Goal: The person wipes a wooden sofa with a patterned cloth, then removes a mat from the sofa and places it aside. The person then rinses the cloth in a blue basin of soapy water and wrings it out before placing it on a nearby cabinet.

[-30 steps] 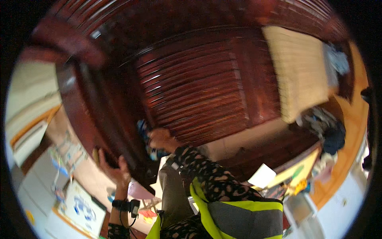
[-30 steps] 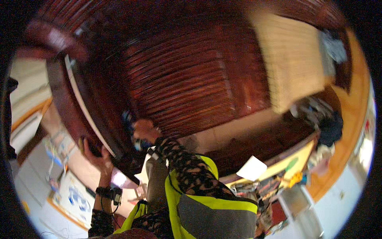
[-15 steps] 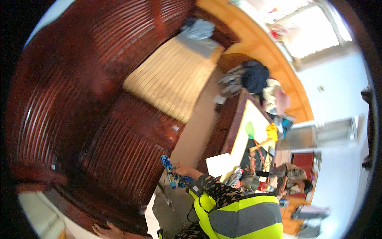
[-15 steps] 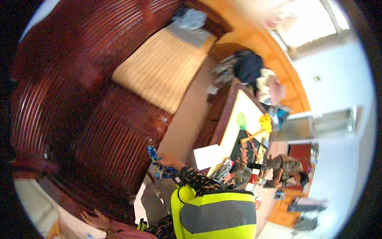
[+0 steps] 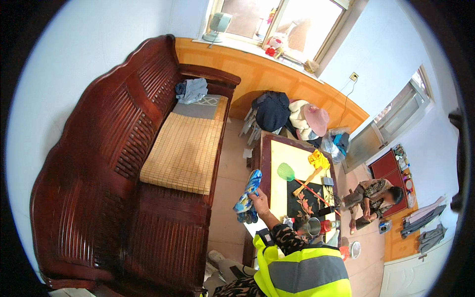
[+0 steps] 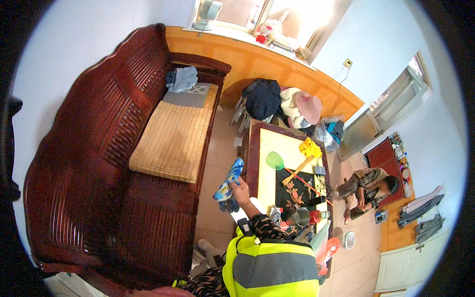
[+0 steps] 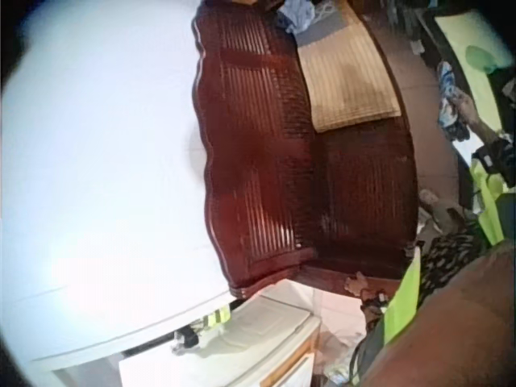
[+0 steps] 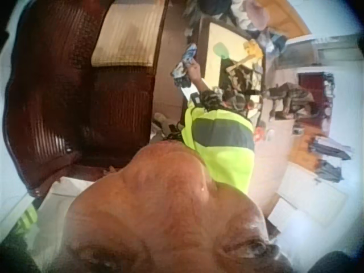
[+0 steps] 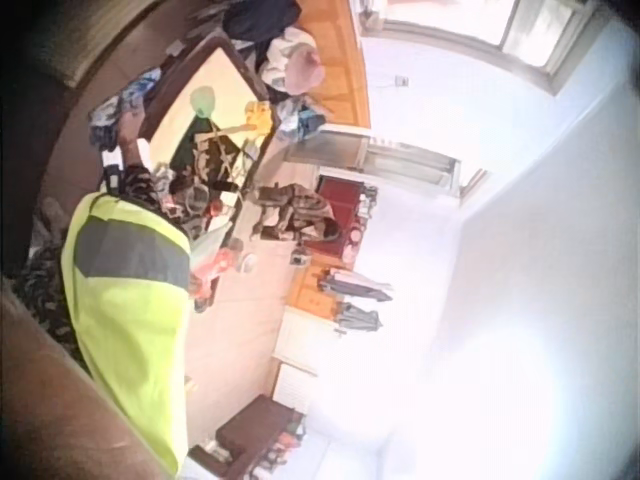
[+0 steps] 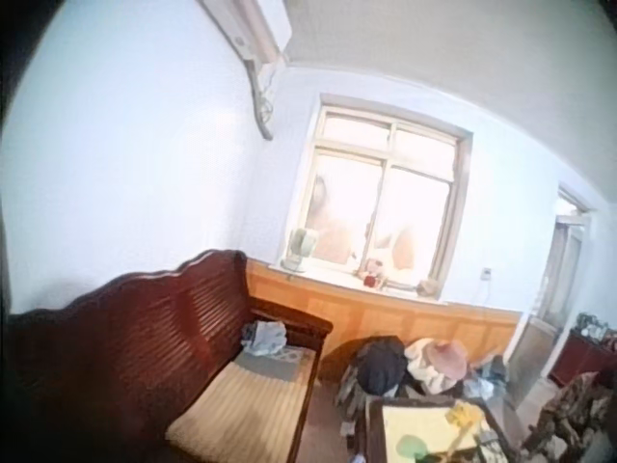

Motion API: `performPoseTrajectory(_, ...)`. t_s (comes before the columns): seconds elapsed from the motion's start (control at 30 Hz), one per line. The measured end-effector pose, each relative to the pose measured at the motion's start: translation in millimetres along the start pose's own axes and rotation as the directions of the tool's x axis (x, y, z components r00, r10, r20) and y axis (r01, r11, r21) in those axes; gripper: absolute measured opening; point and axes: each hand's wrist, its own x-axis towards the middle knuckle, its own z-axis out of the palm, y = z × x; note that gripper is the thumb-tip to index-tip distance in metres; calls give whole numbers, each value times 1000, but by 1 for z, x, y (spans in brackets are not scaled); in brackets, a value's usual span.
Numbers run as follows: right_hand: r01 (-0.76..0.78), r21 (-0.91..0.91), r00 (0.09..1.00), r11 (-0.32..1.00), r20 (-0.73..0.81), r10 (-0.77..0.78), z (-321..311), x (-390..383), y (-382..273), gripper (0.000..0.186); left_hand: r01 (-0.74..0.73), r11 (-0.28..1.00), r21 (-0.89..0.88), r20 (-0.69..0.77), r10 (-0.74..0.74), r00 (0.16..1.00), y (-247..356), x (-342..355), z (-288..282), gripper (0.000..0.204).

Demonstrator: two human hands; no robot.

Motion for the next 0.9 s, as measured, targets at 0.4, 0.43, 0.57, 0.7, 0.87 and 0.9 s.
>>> performPoseTrajectory(0.4, -77, -176, 992, 981, 83, 93, -25, 43, 34, 27, -229, 855, -466, 68, 293, 954, 190, 9, -30, 56)
performPoseTrajectory(0.43, -21, -140, 986, 990, 159, 44, -25, 55, 29, 26, -344, 780, -523, -4, 401, 916, 221, -5, -41, 55)
performPoseTrajectory(0.57, -90, -103, 953, 991, 281, 116, -17, 105, 4, 38, -346, 737, -580, 103, 487, 867, 356, -55, -84, 56)
performPoseTrajectory(0.7, -223, -286, 805, 932, 486, 341, 16, 142, -12, 63, -197, 647, -737, 280, 557, 782, 475, -100, -103, 67)
performPoseTrajectory(0.87, -333, -253, 488, 908, 778, 395, 88, 145, -18, 83, 37, 568, -822, 439, 591, 677, 561, -133, -116, 83)
performPoseTrajectory(0.9, -371, -237, 434, 898, 810, 393, 104, 140, -18, 83, 107, 538, -836, 462, 587, 665, 574, -135, -119, 85)
